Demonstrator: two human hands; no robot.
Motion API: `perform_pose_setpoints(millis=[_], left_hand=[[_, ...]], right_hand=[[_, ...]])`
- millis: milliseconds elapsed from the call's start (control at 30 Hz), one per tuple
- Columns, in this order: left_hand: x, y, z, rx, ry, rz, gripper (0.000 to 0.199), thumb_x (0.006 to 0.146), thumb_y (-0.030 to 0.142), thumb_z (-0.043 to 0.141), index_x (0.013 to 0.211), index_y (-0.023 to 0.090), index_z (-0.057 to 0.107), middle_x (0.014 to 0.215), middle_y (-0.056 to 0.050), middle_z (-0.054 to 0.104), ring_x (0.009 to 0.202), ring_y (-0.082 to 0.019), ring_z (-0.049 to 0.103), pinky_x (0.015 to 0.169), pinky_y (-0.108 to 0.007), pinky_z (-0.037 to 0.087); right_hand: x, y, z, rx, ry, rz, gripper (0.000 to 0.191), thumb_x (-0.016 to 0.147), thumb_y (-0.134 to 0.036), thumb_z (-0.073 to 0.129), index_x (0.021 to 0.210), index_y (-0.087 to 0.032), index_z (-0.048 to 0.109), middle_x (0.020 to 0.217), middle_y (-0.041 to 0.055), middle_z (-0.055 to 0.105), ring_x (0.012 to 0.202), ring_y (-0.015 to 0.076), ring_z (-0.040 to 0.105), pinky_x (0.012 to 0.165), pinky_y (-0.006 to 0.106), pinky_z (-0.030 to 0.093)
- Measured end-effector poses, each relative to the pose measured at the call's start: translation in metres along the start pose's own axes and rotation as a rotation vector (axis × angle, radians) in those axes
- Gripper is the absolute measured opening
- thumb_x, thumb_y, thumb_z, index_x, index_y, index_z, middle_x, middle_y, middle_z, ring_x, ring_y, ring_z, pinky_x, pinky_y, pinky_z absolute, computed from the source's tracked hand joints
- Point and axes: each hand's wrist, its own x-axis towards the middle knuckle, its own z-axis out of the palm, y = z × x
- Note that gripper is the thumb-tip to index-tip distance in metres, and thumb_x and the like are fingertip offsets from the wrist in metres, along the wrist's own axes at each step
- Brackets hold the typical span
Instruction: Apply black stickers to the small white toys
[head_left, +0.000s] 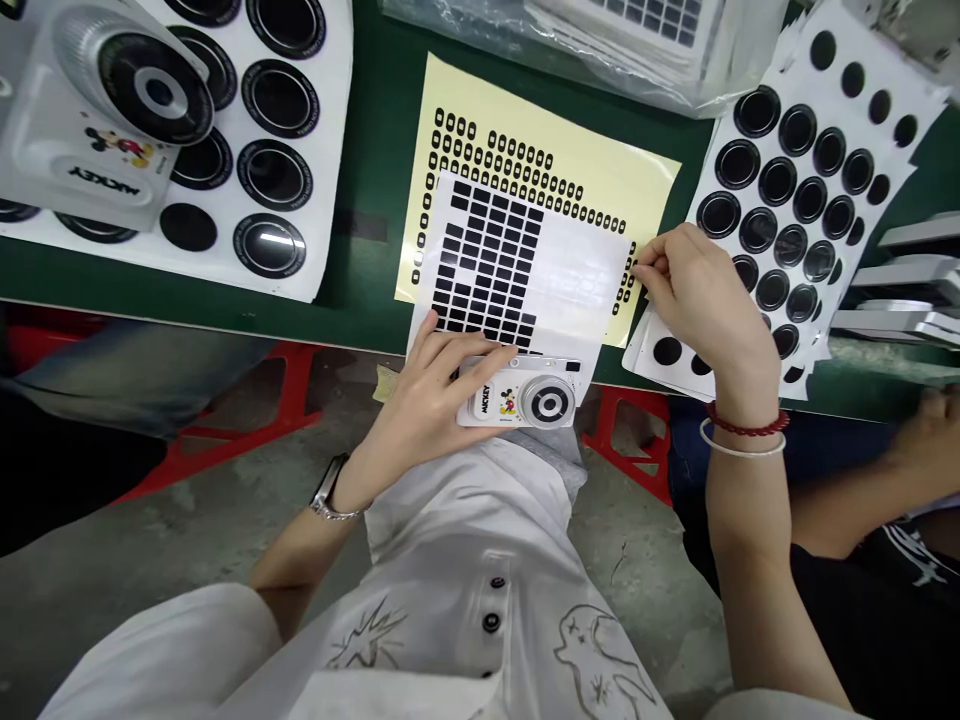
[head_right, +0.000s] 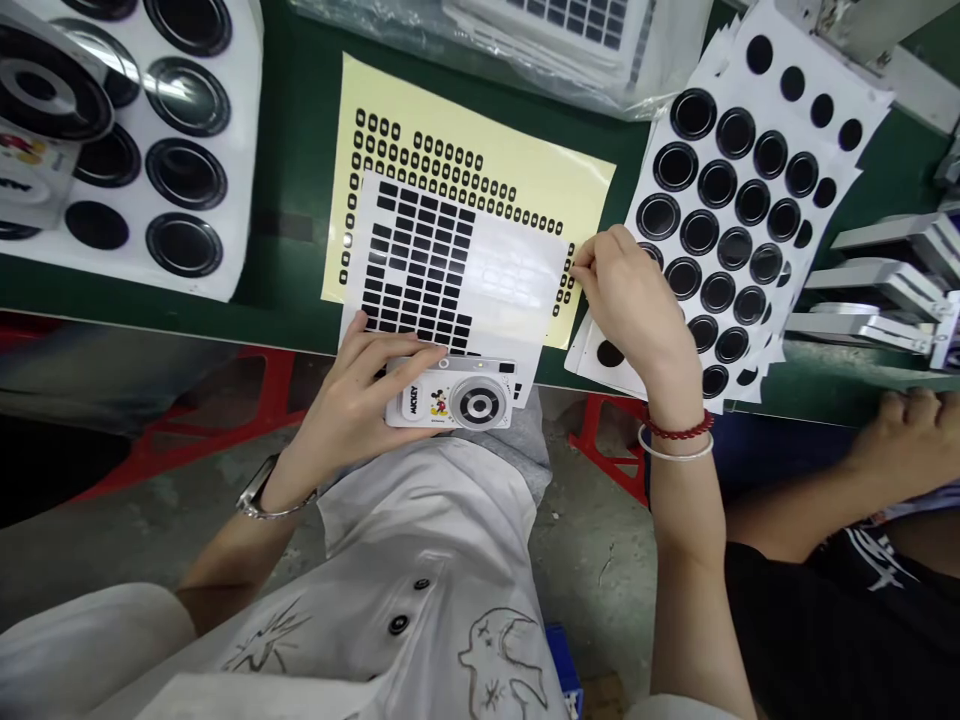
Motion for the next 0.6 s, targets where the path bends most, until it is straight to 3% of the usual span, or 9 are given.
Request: perform_pose_setpoints(millis=[200, 467, 600], left_hand=[[0.001, 0.001, 0.0, -0.002, 0.0, -0.005, 0.069, 0.097, 0.043, 0.079, 0.155, 0.023, 0.049, 0.128, -0.011, 0.07, 0.125, -0.03, 0.064, 0.131, -0.069, 0.035], [0.003, 0.006, -0.004, 0.013, -0.009, -0.019, 0.068, 0.097, 0.045, 0.078, 0.155, 0.023, 0.05, 0.129, -0.011, 0.069, 0.122, -0.029, 0.065, 0.13, -0.068, 0.036], [0.009, 0.011, -0.001, 0.019, 0.02, -0.028, 0.066, 0.098, 0.043, 0.077, 0.155, 0.024, 0.049, 0.127, -0.01, 0.07, 0.121, -0.028, 0.066, 0.13, -0.066, 0.038]], right_hand=[[-0.008, -0.009, 0.005, 0.073, 0.118, 0.04, 0.012, 0.101, -0.024, 0.053, 0.103, -0.025, 0.065, 0.114, 0.0149, 0.064, 0.099, 0.0326, 0.066, 0.09, 0.052, 0.058], [0.003, 0.0, -0.002, -0.019, -0.023, 0.003, 0.01, 0.101, -0.026, 0.05, 0.101, -0.023, 0.06, 0.116, 0.0159, 0.065, 0.093, 0.0303, 0.064, 0.086, 0.049, 0.055], [-0.001, -0.002, -0.001, -0.086, 0.027, 0.059, 0.01, 0.102, -0.03, 0.051, 0.096, -0.023, 0.054, 0.11, 0.0138, 0.065, 0.082, 0.025, 0.061, 0.073, 0.042, 0.051]])
